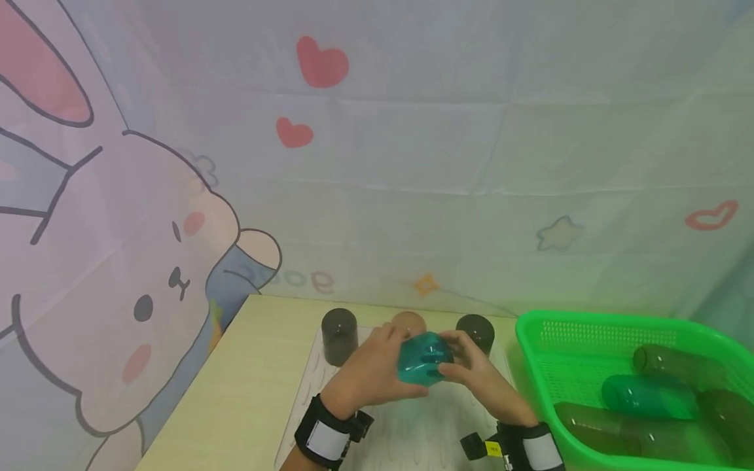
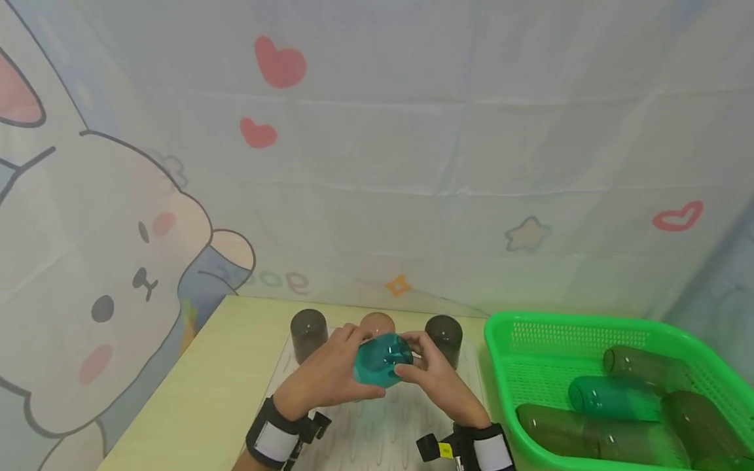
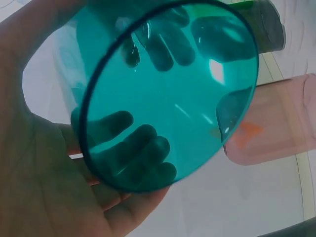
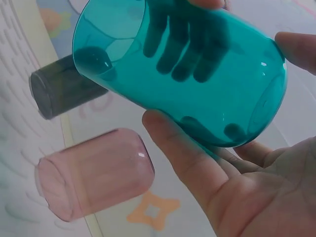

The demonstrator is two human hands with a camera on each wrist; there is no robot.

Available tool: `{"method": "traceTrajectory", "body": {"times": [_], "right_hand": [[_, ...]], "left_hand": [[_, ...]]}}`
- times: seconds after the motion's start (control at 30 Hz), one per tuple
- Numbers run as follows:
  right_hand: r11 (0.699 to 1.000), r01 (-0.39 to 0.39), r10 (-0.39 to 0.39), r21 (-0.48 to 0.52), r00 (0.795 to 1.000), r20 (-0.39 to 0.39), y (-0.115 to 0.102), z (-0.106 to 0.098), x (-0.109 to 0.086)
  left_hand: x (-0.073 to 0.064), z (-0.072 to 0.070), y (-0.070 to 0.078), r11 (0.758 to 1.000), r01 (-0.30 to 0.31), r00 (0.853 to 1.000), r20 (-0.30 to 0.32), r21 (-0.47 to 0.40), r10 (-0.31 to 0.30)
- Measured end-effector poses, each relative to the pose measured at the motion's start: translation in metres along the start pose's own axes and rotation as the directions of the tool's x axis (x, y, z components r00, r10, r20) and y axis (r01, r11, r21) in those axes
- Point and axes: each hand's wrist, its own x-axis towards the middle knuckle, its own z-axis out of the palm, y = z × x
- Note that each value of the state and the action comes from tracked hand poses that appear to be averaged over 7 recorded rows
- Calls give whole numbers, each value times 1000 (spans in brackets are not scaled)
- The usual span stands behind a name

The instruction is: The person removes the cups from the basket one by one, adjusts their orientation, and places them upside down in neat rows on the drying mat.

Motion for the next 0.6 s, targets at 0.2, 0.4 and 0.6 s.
{"method": "traceTrajectory", "body": {"times": [0.2, 0.4, 0.6], "right_hand": [[1000, 1, -1, 2, 1000, 3, -1, 4, 1], [1000, -3, 3, -10, 1000, 23, 0, 3, -1], [999, 48, -48, -16, 998, -36, -2, -7, -5]], "left_hand": [[1, 1, 1, 999, -36, 999, -36, -23, 35], [2, 0, 3, 998, -25, 999, -28, -53, 23], [5, 0, -4, 987, -79, 996, -57, -142, 72]]}}
